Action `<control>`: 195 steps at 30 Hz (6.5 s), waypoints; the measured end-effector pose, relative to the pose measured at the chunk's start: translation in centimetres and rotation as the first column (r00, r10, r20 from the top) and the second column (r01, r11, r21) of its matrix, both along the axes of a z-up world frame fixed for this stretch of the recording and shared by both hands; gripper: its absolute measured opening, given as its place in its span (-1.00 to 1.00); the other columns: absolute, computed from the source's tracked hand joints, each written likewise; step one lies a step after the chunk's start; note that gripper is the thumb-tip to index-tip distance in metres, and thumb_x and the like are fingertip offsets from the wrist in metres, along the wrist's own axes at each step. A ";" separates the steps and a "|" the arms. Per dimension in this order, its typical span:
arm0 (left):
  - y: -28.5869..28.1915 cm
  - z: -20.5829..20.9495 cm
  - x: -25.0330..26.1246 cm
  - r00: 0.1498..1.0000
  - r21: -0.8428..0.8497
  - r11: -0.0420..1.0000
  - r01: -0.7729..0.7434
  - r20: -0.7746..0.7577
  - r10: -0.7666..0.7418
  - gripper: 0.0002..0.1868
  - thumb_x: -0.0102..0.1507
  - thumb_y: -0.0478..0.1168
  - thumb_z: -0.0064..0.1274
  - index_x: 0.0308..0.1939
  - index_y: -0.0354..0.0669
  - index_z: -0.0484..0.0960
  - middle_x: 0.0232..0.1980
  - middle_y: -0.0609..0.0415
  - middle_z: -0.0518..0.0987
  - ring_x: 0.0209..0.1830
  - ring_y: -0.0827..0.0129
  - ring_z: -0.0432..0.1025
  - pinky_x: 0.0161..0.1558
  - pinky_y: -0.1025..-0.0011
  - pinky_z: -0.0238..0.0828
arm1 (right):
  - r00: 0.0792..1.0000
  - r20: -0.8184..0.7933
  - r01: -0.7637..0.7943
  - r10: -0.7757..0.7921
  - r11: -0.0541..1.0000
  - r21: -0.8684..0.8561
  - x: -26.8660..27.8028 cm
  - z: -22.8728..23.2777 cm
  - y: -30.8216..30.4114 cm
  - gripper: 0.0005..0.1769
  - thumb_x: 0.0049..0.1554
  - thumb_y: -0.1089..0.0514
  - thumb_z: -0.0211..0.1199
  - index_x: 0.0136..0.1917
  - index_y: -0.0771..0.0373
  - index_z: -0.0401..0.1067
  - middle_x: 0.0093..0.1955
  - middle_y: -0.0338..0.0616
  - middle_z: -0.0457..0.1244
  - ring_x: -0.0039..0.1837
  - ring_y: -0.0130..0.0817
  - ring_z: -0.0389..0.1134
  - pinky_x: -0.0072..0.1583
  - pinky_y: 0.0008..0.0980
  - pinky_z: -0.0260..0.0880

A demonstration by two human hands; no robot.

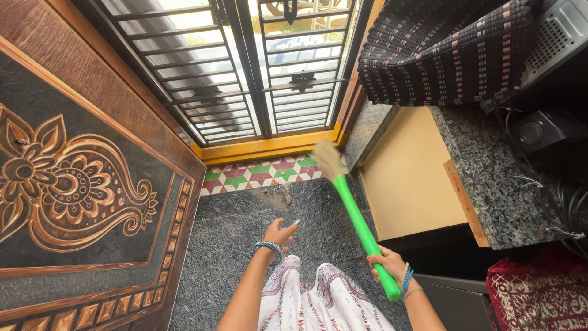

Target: The person sweeps the floor near a doorway and around furniture using a broom, moving debris toward a central area.

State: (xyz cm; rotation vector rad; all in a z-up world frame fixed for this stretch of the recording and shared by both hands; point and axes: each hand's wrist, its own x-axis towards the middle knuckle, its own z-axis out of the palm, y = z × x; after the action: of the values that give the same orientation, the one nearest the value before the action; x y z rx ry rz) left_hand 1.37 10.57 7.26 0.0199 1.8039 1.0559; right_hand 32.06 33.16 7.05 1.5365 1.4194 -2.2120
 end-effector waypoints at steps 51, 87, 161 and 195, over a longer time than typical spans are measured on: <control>-8.9 -0.2 1.5 0.981 -0.049 0.980 -0.194 -0.019 0.193 0.02 0.11 0.17 0.28 0.51 -0.16 0.20 0.25 -0.04 0.59 0.07 0.30 0.57 -0.11 0.26 0.56 | 0.720 0.476 -0.690 0.505 0.594 0.413 -8.6 -7.8 -5.6 -0.74 -0.11 0.24 0.34 -0.14 0.43 0.49 -0.27 0.10 0.40 -0.25 -0.17 0.51 -0.17 -0.18 0.53; -6.9 -1.1 2.3 0.980 -0.083 0.977 -0.198 -0.007 0.198 -0.03 0.14 0.12 0.27 0.51 -0.17 0.22 0.27 -0.09 0.56 0.06 0.31 0.56 -0.12 0.30 0.58 | 0.371 0.700 -0.918 0.610 0.128 0.376 -4.0 -6.0 2.4 -0.30 0.11 0.11 0.18 0.49 0.15 0.07 0.14 0.22 0.35 0.19 0.13 0.41 0.24 -0.04 0.43; -19.3 -12.8 7.8 0.881 -0.006 0.887 -0.461 -0.124 0.457 -0.22 0.09 0.02 0.34 0.27 -0.39 0.49 -0.14 -0.13 0.75 -0.39 0.38 0.58 -0.35 0.40 0.51 | 0.705 0.082 -0.709 0.704 0.699 0.095 -23.1 -10.0 -15.4 -0.56 -0.04 0.34 0.47 0.12 0.46 0.48 -0.28 0.00 0.38 -0.34 -0.23 0.44 -0.33 -0.21 0.52; -17.2 34.7 12.1 0.905 0.855 0.299 0.425 -0.394 -0.160 -0.12 0.39 0.39 -0.65 0.20 -0.22 0.54 0.28 -0.03 0.54 0.32 0.22 0.47 0.43 0.34 0.32 | 0.947 -0.137 -0.313 0.291 0.932 -0.185 -16.6 -6.6 -26.3 -0.66 0.00 0.42 0.29 0.03 0.29 0.29 -0.32 -0.12 0.26 -0.38 -0.37 0.31 -0.31 -0.32 0.40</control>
State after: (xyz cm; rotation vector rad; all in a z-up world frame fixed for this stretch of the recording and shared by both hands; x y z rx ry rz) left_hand 13.45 -6.63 42.00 1.2147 1.0345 1.7193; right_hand 15.47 6.89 0.43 1.0679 1.3025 -2.1956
